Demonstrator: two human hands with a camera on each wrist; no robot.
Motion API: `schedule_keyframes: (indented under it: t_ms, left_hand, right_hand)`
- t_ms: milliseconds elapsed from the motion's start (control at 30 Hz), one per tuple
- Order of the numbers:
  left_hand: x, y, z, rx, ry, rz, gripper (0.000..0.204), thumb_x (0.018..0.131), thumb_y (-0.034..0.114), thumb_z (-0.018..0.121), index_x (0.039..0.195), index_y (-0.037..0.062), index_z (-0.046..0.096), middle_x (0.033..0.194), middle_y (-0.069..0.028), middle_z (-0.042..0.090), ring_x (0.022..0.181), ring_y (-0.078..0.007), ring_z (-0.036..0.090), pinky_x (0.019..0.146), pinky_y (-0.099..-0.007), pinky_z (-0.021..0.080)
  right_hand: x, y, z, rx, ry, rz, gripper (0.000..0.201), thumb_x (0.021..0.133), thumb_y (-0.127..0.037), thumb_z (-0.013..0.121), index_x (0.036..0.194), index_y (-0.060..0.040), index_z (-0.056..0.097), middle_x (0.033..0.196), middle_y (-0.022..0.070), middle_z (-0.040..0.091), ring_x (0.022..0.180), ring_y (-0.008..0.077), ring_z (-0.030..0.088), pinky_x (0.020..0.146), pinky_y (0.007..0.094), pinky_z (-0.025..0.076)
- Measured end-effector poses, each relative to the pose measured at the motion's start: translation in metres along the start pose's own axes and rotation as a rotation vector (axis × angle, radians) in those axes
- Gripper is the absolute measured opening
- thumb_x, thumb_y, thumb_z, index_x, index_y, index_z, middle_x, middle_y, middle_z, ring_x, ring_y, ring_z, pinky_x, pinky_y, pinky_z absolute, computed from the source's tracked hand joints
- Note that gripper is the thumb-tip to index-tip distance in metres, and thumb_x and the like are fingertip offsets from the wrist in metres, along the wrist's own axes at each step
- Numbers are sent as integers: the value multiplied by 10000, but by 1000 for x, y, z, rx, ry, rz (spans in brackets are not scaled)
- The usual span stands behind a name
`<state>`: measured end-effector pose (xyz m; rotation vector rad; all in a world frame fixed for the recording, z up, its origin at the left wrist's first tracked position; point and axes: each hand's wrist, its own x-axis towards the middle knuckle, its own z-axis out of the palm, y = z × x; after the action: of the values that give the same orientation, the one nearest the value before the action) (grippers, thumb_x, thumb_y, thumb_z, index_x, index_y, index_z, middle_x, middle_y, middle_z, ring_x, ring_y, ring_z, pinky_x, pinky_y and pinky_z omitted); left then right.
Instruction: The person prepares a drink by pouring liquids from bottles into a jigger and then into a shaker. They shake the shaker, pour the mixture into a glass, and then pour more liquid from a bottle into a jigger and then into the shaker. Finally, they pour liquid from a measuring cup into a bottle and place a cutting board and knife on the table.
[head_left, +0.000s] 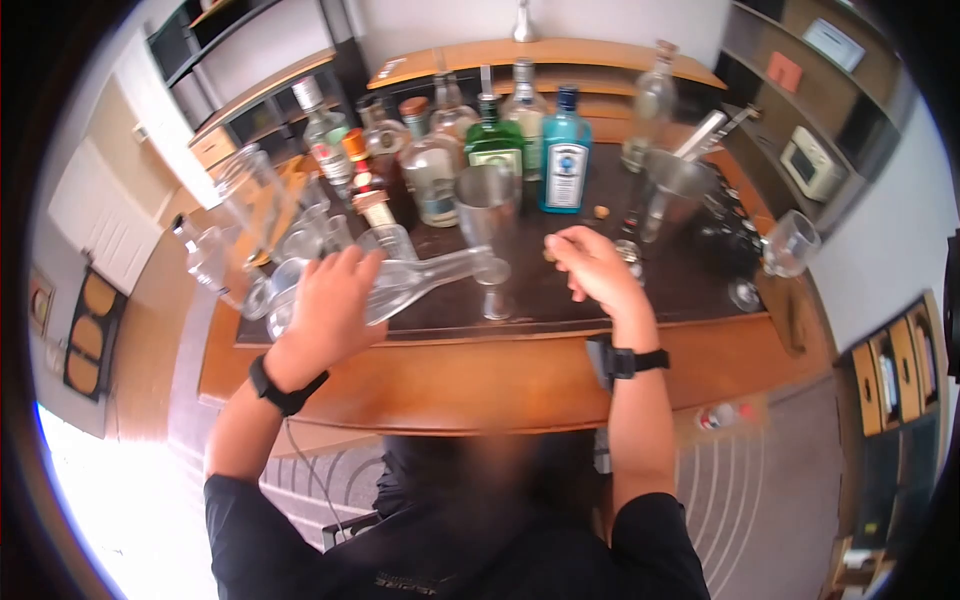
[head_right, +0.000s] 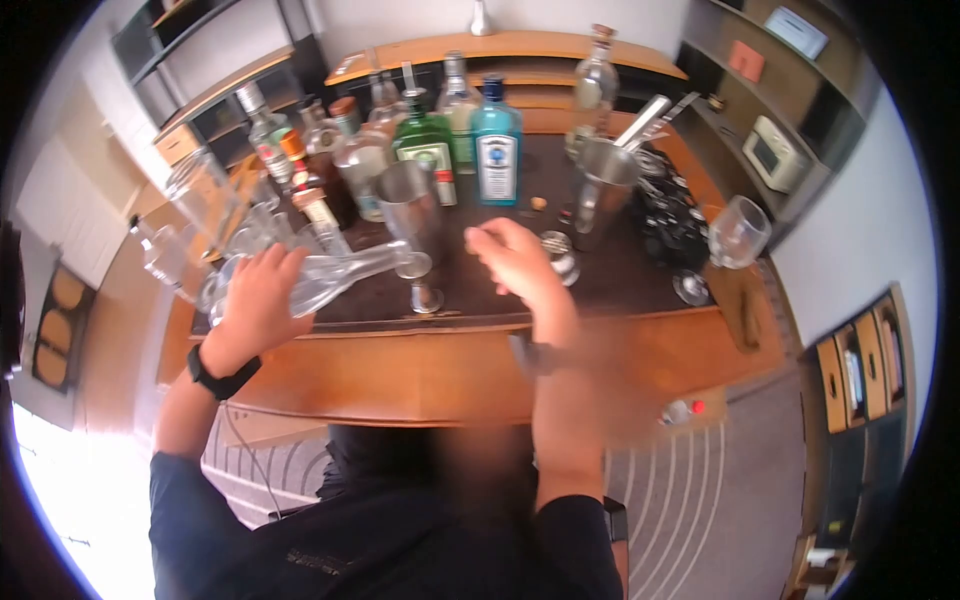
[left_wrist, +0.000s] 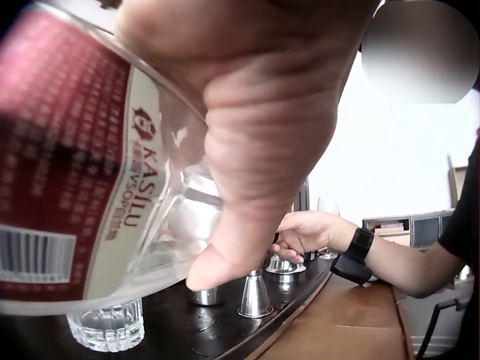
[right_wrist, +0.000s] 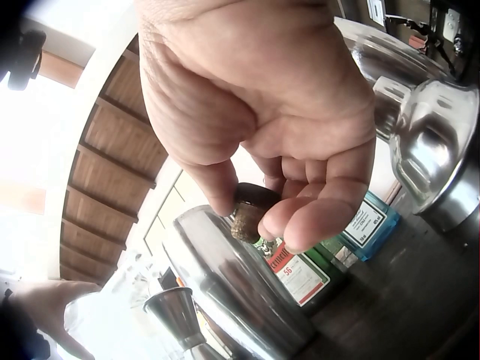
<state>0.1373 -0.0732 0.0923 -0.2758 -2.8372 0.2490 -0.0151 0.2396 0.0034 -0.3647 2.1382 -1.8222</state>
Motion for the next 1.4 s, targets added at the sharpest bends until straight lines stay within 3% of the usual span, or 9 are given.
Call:
schedule_keyframes:
  t_ms: [233,367,567,633,967,1033,1100,1367,1400]
  left_hand:
    - [-2,3,13,-484,146,-148,786,596,219,858,1281,10,536,1108,-171,603,1049,-396,609,897,-490,498]
    - [-2,7,22,-727,227,-226,827,616,221,869,1316,-35,511,1180,-202,609,1087,-357,621,952,-436,498]
    - [9,24,39,-1168,303,-243,810,630,166,898,1312,-39,514,1172,-146,613,1065,-217,618,970,-367,495]
    - [12,31,48,-1201,362,-187,737,681,106,859,1318,-13,508,1141,-89,637,1057,-169,608,951,-343,492]
    - [21,49,55,-1109,379,-193,834,642,239,915,1311,-42,505,1208,-161,608,1147,-249,596,1005,-389,477]
    - [21,48,56,-1051,439,-132,871,643,293,913,1321,-56,492,1164,-220,594,1139,-364,595,998,-441,482]
    - [20,47,56,-1077,444,-175,897,641,318,912,1335,-59,488,1174,-217,589,1139,-370,593,993,-442,483]
    - [18,45,51,-1059,392,-180,895,647,324,905,1346,-50,491,1198,-197,581,1123,-354,597,972,-424,496]
    - [19,46,50,-1057,390,-180,887,647,318,905,1342,-49,494,1191,-196,583,1117,-355,597,969,-426,496]
  right_hand:
    - [1,-5,-1,154,74,-168,341,981,-358,675,1124,-51,638,885,5,661,608,48,539,455,223,440]
    - [-8,-25,9,171,150,-285,326,985,-330,682,1141,-49,630,928,5,679,621,23,535,445,216,427]
    - [-39,-91,26,114,124,-457,209,1008,-165,669,1135,1,668,943,10,700,845,53,624,738,219,501]
    - [-50,-115,33,82,115,-479,209,1009,-176,671,1123,-1,679,941,10,702,848,48,616,749,219,493]
    - [-24,-176,72,-200,148,-808,232,996,-206,676,1121,-11,674,840,8,657,713,47,546,621,218,446]
    - [-22,-179,76,-190,75,-736,221,989,-203,685,1107,-17,671,815,-7,638,702,35,532,599,213,425]
    - [-24,-183,73,-172,11,-664,211,983,-186,696,1106,-17,666,810,-48,597,697,15,493,579,198,381]
    - [-24,-208,60,-569,-78,-775,230,940,-149,719,1091,15,663,782,33,589,682,88,495,610,258,427]
    - [-31,-218,59,-640,-115,-674,270,961,-163,694,1127,45,644,899,37,637,854,97,563,787,262,468]
